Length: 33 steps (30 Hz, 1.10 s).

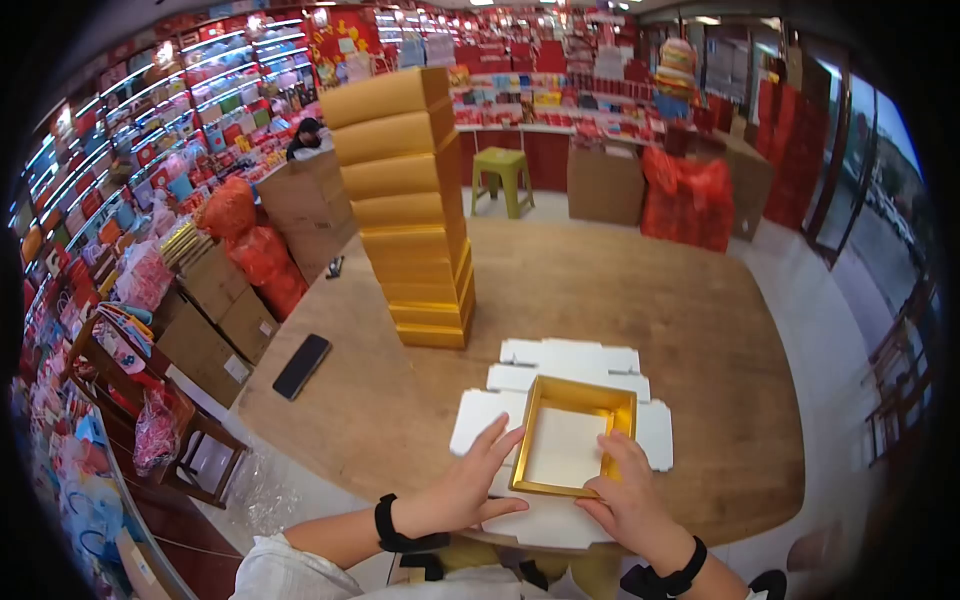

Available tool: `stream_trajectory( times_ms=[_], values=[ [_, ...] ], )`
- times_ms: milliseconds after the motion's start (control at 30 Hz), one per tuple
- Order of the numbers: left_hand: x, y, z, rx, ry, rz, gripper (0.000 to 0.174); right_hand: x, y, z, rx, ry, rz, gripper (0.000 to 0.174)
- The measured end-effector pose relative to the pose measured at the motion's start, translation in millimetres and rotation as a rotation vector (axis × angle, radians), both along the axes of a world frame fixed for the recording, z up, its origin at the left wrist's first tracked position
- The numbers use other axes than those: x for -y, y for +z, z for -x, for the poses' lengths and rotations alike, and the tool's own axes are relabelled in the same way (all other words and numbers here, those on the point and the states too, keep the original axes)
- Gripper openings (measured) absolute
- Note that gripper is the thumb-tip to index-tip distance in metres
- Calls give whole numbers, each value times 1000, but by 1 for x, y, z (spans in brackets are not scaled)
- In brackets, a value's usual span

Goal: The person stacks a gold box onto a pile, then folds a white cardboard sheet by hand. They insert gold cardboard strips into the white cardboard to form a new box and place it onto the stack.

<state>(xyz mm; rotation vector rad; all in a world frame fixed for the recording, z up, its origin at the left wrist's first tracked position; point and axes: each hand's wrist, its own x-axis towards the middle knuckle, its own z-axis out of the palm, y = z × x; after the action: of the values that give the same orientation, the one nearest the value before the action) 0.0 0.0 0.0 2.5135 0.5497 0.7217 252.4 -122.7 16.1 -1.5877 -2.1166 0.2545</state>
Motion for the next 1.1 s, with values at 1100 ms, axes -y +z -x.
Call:
stream_trajectory(
  times_ms=[1100],
  values=[
    [-309,301,74,538,247,140,35,-382,297,110,-824,86,-484,51]
  ],
)
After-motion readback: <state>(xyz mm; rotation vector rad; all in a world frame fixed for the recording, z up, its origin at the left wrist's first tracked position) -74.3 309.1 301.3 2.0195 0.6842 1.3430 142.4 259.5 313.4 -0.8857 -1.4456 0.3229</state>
